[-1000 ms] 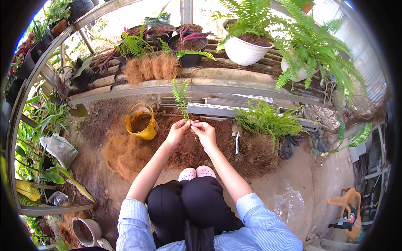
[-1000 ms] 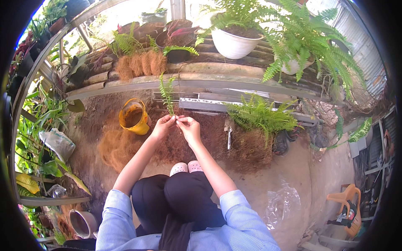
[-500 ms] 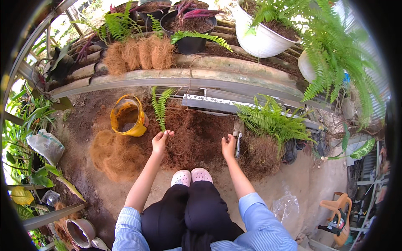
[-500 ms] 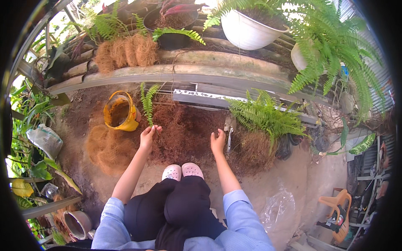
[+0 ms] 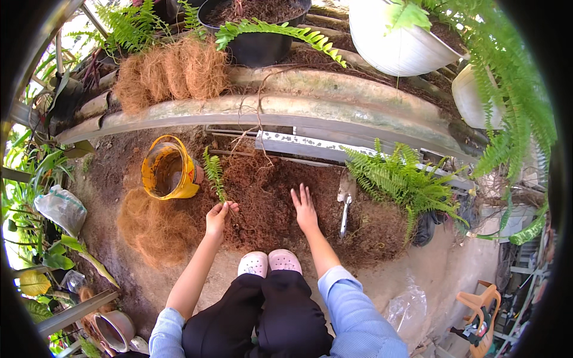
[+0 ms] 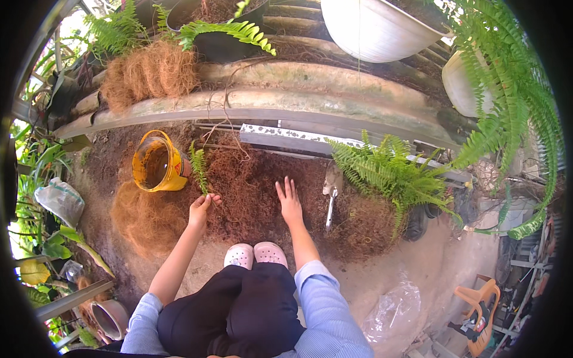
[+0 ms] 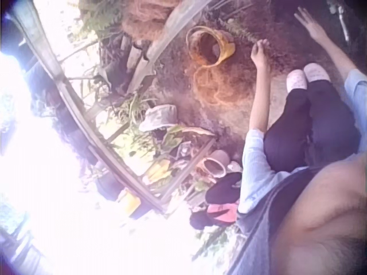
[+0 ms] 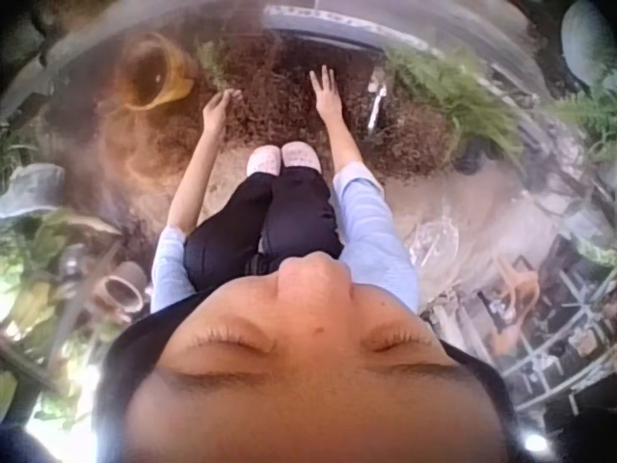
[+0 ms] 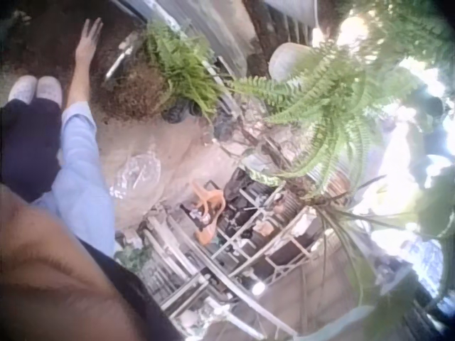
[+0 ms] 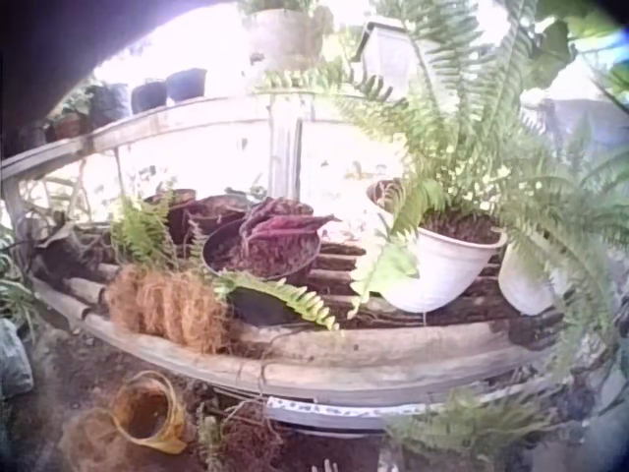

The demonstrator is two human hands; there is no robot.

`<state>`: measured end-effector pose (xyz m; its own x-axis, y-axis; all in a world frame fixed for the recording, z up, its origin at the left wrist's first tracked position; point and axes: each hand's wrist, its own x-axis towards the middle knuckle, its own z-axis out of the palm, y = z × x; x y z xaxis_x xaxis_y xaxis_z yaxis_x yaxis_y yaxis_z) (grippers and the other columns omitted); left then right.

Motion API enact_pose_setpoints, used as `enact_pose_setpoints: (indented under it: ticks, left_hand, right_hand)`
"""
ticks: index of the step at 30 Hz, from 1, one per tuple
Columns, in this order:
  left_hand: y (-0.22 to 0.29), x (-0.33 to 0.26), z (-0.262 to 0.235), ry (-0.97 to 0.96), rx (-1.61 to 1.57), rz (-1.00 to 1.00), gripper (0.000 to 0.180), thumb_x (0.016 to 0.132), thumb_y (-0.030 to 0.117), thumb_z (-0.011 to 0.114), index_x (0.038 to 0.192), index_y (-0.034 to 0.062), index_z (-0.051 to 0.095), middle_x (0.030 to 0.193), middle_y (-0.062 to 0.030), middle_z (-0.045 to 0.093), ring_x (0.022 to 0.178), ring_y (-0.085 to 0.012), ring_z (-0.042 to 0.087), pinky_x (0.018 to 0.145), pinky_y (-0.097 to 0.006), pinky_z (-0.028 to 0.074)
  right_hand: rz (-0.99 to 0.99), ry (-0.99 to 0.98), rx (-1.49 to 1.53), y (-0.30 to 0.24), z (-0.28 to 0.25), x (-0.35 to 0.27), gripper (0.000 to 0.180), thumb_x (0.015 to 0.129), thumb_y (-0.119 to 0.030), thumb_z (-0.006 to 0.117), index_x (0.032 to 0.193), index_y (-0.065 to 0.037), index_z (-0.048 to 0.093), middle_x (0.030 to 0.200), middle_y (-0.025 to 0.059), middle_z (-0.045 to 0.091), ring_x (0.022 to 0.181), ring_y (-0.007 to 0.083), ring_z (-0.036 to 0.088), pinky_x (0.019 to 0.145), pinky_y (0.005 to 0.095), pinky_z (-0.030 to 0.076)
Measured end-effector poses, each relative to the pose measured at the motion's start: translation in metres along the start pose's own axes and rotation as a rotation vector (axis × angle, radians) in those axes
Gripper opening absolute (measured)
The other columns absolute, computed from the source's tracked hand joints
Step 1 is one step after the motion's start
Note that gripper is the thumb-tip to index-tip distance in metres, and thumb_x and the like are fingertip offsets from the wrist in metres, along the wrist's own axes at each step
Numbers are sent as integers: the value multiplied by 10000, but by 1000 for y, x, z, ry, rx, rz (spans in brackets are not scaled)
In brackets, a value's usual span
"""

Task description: The person waters a variety of potted plants with a spray bottle, then moves to a workbench to plant a small fern. They separate the fern from its root ball, wrap the roots in a fibrous material, and press the material around the base of the plant.

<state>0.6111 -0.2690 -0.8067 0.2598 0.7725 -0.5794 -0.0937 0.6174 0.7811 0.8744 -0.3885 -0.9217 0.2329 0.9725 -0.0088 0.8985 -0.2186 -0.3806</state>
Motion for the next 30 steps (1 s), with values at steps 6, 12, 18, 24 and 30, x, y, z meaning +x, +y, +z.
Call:
enact_pose_setpoints:
  ticks: [6,12,18,24,30]
  left_hand:
    - [-4,3,3,-6,-1,-14,249,925,171,496,1059,-35,536,1009,-123,628,908,-181,619,817,-265,488]
    - [-6,8,17,-98,38,-13,241,925,172,494,1050,-31,526,1008,-119,617,921,-192,612,840,-285,486]
    - [-8,3,15,-91,28,-15,237,927,166,490,1055,-29,524,1013,-124,619,926,-196,614,842,-293,486]
    - [-6,0,24,-85,68,-66,233,928,177,489,1057,-12,531,1019,-117,627,918,-181,617,826,-278,482]
    - [6,-6,23,-74,109,-65,222,928,167,489,1052,-11,536,1022,-116,630,908,-173,619,806,-259,482]
  right_hand:
    - [46,97,6,-3,-39,63,436,821,-185,507,1251,-162,443,1326,93,373,1260,299,329,1002,515,311]
    - [-65,8,-168,12,6,43,237,833,-228,533,1029,-96,546,1142,80,475,1101,291,447,910,453,387]
    - [151,483,310,20,-20,21,283,861,-188,522,1117,-69,500,1218,144,438,1139,338,414,955,435,355]
    - [157,327,357,22,-12,27,369,883,-258,508,1223,-120,481,1271,177,408,1174,370,389,990,460,317]
    - [-4,160,-90,3,5,9,316,869,-251,523,1163,-134,532,1189,129,456,1109,336,422,941,459,353]
